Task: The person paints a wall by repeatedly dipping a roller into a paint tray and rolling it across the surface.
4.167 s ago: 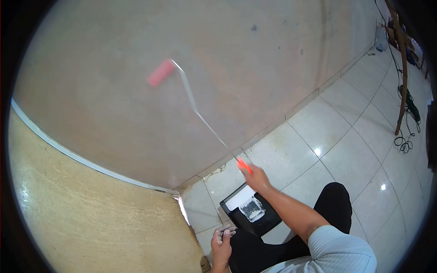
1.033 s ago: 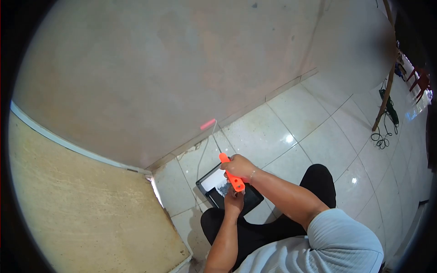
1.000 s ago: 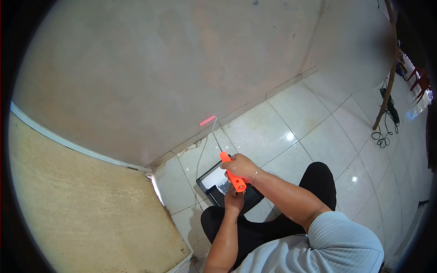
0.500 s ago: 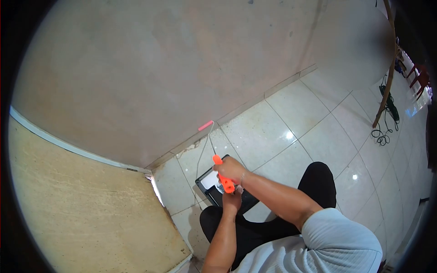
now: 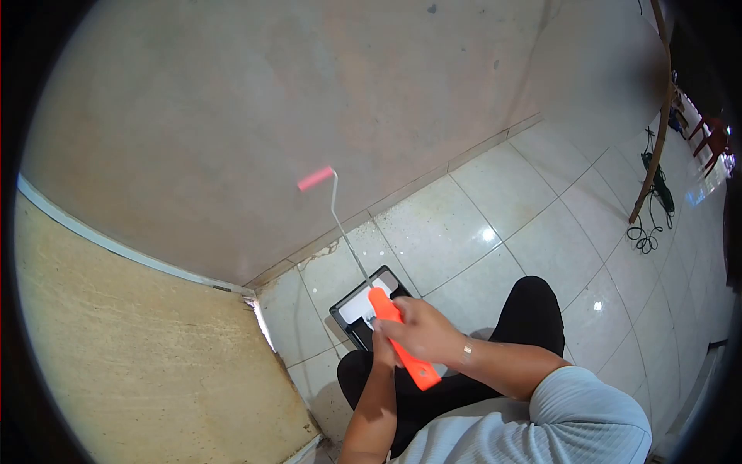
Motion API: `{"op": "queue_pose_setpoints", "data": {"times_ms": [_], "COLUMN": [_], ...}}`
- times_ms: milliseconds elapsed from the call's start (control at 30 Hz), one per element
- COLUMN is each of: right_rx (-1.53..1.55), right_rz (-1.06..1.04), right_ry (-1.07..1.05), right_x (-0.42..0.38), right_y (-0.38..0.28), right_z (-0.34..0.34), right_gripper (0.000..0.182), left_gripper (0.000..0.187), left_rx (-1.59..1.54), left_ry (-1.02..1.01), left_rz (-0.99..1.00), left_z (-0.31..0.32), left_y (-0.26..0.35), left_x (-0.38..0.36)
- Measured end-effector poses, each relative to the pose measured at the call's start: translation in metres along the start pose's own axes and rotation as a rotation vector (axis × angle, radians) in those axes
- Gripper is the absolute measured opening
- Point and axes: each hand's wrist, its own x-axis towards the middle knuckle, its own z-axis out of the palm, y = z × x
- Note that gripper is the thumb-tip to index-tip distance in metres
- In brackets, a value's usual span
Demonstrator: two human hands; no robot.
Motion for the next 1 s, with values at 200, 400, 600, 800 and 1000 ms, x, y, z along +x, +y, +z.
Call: {"op": "queue_pose_setpoints", "data": {"times_ms": [200,400,600,800,1000], "right_rx": [-0.156,-0.558,-0.597,-0.180,-0.289], "right_rz": [-0.254,-0.301,0.217,0.643,0.513], "right_ry": [-0.016,0.085,0.012,-0.021,-0.029], "right_x": [-0.064,-0.087,-0.130,-0.130,-0.118], "right_y": [-0.005,0.030,0.072,0.137,0.148], "right_z": [-0.036,-0.089,-0.111,-0.104,-0.129], "right_gripper": [0.031,0.037,0.040,0.040,0.041], "left_gripper": [0.026,0.021,0.024,0.031,0.049], "left_rx": [0.336,0.346,0.441,0.892,0.644], "left_ry": [0.018,0.072,0.310,0.116,0.175], "left_rz": [-0.041,-0.167,-0.165,-0.599,-0.838], "left_z": [-0.006,-0.012,-0.118,-0.251,-0.222], "left_y": [-0.017,0.024,0.052,-0.108,-0.139], "left_x": [0.008,-0.001,0.016,0.026,0.068]}}
